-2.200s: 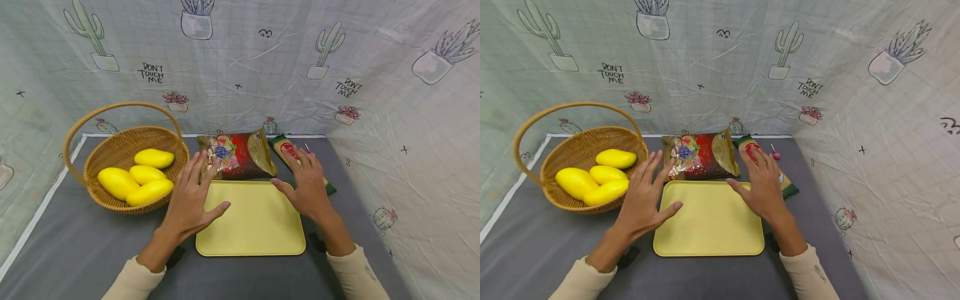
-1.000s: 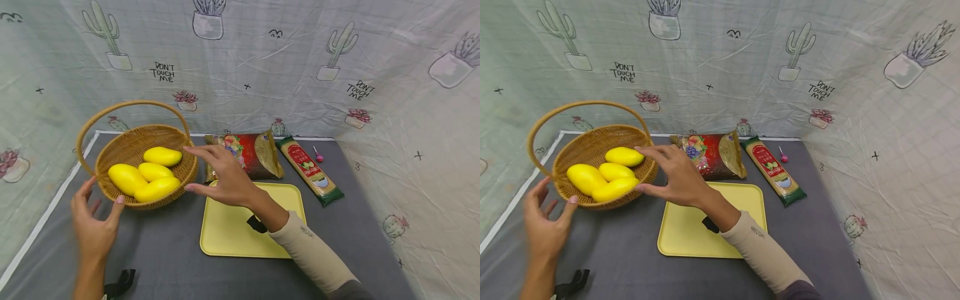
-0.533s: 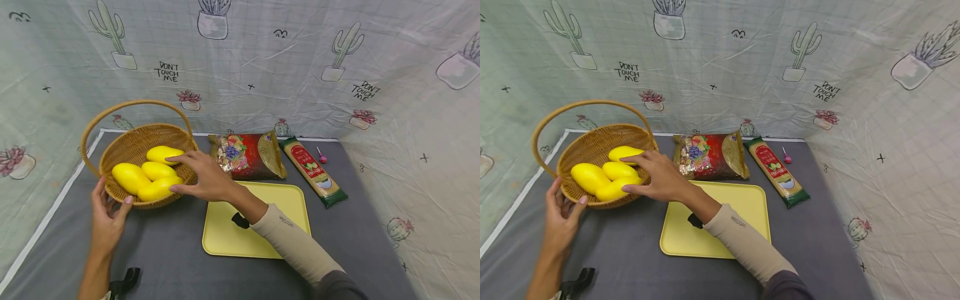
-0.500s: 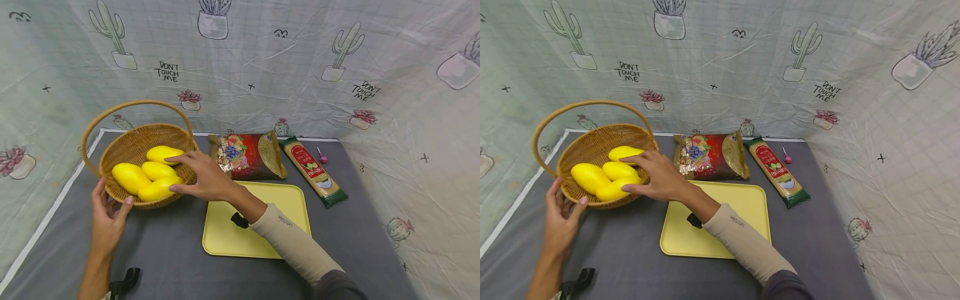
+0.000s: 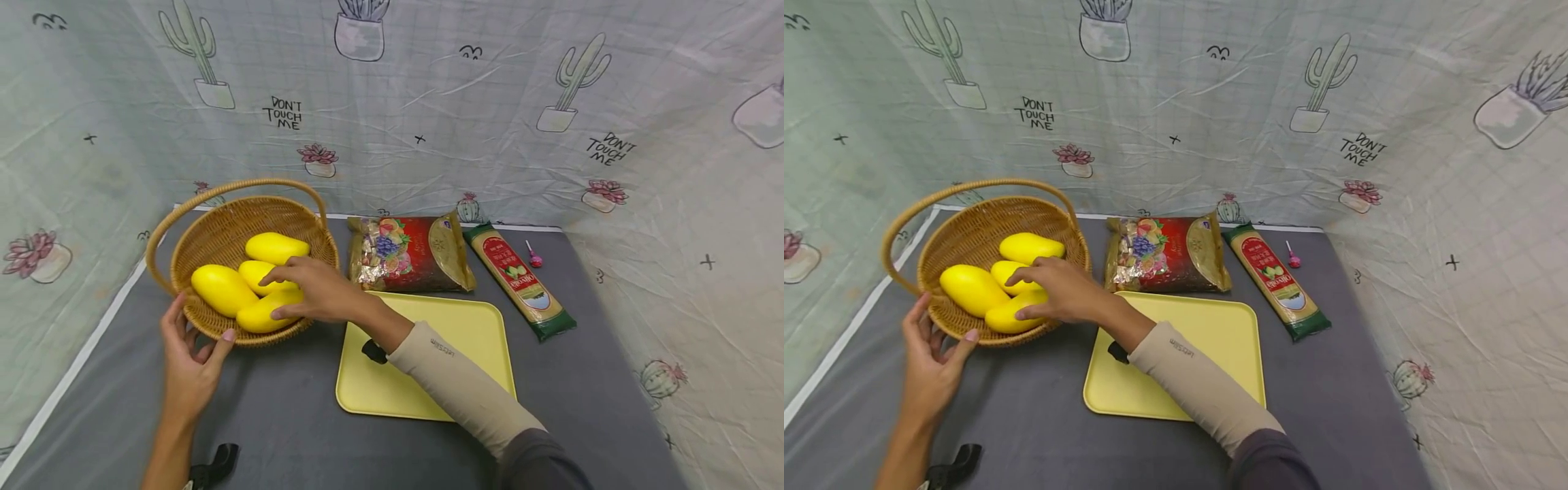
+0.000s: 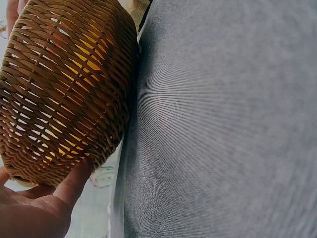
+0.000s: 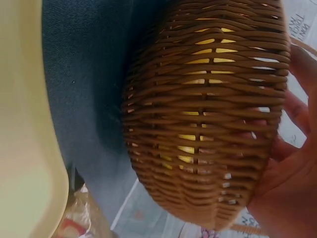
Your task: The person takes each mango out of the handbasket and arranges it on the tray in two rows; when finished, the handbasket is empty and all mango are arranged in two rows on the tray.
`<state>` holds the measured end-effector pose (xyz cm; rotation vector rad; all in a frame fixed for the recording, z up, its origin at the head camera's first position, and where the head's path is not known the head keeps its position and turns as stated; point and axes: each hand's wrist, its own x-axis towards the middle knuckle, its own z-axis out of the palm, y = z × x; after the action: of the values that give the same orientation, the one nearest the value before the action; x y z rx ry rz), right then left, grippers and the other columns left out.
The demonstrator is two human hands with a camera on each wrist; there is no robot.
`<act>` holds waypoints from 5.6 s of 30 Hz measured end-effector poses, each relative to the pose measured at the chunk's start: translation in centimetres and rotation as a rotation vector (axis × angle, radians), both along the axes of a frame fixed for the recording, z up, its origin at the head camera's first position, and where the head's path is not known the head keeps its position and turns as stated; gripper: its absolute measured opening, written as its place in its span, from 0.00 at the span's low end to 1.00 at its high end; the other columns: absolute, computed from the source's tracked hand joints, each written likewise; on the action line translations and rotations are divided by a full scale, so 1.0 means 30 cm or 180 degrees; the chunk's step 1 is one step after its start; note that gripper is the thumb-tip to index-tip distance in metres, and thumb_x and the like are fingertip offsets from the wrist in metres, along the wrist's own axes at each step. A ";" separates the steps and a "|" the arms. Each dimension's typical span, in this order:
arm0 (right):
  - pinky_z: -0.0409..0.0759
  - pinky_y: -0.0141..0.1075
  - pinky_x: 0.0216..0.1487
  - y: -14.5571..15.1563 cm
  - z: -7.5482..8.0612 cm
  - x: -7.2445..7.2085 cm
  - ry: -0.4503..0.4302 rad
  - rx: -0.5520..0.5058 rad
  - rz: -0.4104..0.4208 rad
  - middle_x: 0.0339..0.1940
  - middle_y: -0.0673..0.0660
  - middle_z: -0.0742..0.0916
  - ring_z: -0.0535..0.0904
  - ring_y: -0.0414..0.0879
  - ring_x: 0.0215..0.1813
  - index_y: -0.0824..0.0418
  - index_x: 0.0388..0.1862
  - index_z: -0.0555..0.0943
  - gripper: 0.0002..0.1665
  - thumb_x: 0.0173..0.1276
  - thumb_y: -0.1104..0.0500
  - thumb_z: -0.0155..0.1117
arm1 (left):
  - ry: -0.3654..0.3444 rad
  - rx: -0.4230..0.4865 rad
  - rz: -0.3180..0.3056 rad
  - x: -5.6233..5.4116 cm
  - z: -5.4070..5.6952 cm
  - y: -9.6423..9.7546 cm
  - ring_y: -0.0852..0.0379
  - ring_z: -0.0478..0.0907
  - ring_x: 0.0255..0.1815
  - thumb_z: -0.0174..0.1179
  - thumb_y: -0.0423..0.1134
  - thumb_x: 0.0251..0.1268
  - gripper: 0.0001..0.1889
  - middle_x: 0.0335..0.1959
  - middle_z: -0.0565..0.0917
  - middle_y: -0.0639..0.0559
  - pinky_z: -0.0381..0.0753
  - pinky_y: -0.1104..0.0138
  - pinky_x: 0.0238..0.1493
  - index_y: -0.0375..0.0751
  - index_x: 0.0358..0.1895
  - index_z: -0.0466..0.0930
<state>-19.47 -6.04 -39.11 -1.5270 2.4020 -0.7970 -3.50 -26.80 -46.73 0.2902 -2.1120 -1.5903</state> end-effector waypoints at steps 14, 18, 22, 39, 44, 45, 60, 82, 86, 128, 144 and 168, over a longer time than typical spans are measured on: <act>0.74 0.31 0.54 -0.092 -0.007 -0.018 0.0225 0.0763 0.0009 0.62 0.47 0.85 0.76 0.39 0.54 0.48 0.69 0.83 0.31 0.68 0.47 0.79 | 0.0002 -0.0087 0.0011 -0.002 -0.002 0.001 0.49 0.66 0.75 0.65 0.23 0.70 0.51 0.87 0.53 0.51 0.74 0.84 0.53 0.56 0.87 0.45; 0.77 0.33 0.58 -0.110 -0.014 -0.016 0.0252 0.0870 -0.0005 0.63 0.47 0.85 0.77 0.39 0.59 0.47 0.68 0.84 0.29 0.68 0.48 0.78 | -0.0001 -0.0106 0.0033 0.000 -0.004 -0.001 0.51 0.67 0.73 0.65 0.23 0.70 0.51 0.87 0.54 0.51 0.75 0.84 0.52 0.56 0.87 0.46; 0.78 0.33 0.59 -0.113 -0.016 -0.012 0.0281 0.0893 -0.0010 0.61 0.46 0.86 0.78 0.39 0.59 0.47 0.66 0.85 0.28 0.68 0.48 0.79 | -0.0032 -0.0092 0.0018 0.005 -0.005 -0.002 0.50 0.66 0.74 0.65 0.23 0.69 0.51 0.87 0.53 0.51 0.73 0.84 0.54 0.55 0.87 0.46; 0.74 0.31 0.62 -0.024 0.077 -0.003 0.0123 0.0211 -0.0294 0.61 0.49 0.88 0.80 0.42 0.61 0.51 0.66 0.85 0.30 0.66 0.47 0.80 | 0.0050 -0.0162 0.0011 -0.006 0.005 -0.005 0.51 0.68 0.72 0.65 0.22 0.69 0.51 0.87 0.55 0.51 0.74 0.84 0.53 0.56 0.87 0.47; 0.73 0.34 0.63 0.024 0.112 0.002 -0.0054 0.0022 -0.0402 0.64 0.49 0.88 0.79 0.44 0.64 0.51 0.68 0.84 0.32 0.66 0.47 0.80 | 0.0017 -0.0146 0.0018 -0.003 0.003 -0.004 0.49 0.67 0.74 0.65 0.23 0.69 0.50 0.87 0.55 0.50 0.74 0.84 0.54 0.55 0.87 0.47; 0.73 0.34 0.64 0.036 0.119 0.001 -0.0100 -0.0027 -0.0413 0.64 0.49 0.88 0.78 0.44 0.64 0.51 0.68 0.84 0.32 0.66 0.48 0.80 | 0.0009 -0.0143 0.0026 -0.002 0.003 -0.003 0.49 0.67 0.74 0.65 0.23 0.70 0.50 0.87 0.55 0.51 0.74 0.84 0.54 0.55 0.87 0.47; 0.85 0.47 0.59 0.315 0.181 -0.029 -0.0589 -0.0813 -0.0633 0.58 0.49 0.88 0.79 0.43 0.57 0.52 0.66 0.86 0.30 0.65 0.52 0.82 | -0.0008 -0.0183 0.0053 -0.004 0.008 -0.004 0.53 0.68 0.73 0.66 0.23 0.68 0.51 0.86 0.56 0.51 0.73 0.84 0.54 0.56 0.87 0.47; 0.88 0.46 0.56 0.568 -0.039 -0.082 -0.1255 -0.0293 -0.1070 0.59 0.55 0.90 0.88 0.50 0.51 0.56 0.63 0.86 0.26 0.67 0.57 0.79 | 0.0088 -0.0194 0.0033 -0.010 0.013 -0.010 0.52 0.69 0.71 0.63 0.20 0.68 0.50 0.86 0.56 0.49 0.74 0.84 0.54 0.54 0.87 0.48; 0.87 0.40 0.54 0.563 -0.090 -0.086 -0.1170 -0.0062 -0.1059 0.56 0.53 0.91 0.87 0.46 0.48 0.54 0.62 0.87 0.25 0.67 0.55 0.79 | 0.0037 -0.0193 0.0054 -0.005 0.006 -0.008 0.52 0.69 0.72 0.64 0.21 0.69 0.50 0.86 0.56 0.49 0.73 0.84 0.54 0.55 0.87 0.47; 0.84 0.35 0.57 0.287 0.087 0.003 -0.0148 -0.0694 -0.1047 0.60 0.49 0.89 0.86 0.44 0.59 0.51 0.66 0.84 0.32 0.65 0.46 0.81 | 0.0021 -0.0233 0.0104 -0.004 0.008 0.000 0.54 0.71 0.70 0.65 0.22 0.68 0.50 0.86 0.57 0.48 0.73 0.85 0.53 0.54 0.87 0.48; 0.77 0.26 0.64 -0.079 0.060 0.018 -0.0397 -0.0602 -0.0625 0.71 0.52 0.84 0.81 0.46 0.70 0.52 0.76 0.76 0.44 0.65 0.43 0.81 | -0.0098 -0.0244 0.0113 0.000 0.010 -0.001 0.52 0.69 0.72 0.66 0.24 0.69 0.51 0.87 0.55 0.50 0.72 0.84 0.54 0.56 0.87 0.47; 0.67 0.27 0.72 -0.376 -0.009 0.046 -0.0105 0.0625 -0.0932 0.74 0.36 0.78 0.72 0.35 0.74 0.39 0.80 0.68 0.49 0.63 0.35 0.79 | -0.0176 -0.0202 0.0074 0.019 0.022 0.011 0.48 0.67 0.74 0.65 0.27 0.72 0.50 0.87 0.54 0.49 0.71 0.83 0.55 0.58 0.87 0.45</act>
<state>-18.10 -17.32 -39.39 -1.0983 2.6249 -0.6069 -2.94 -26.46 -46.08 0.3397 -2.1880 -1.5155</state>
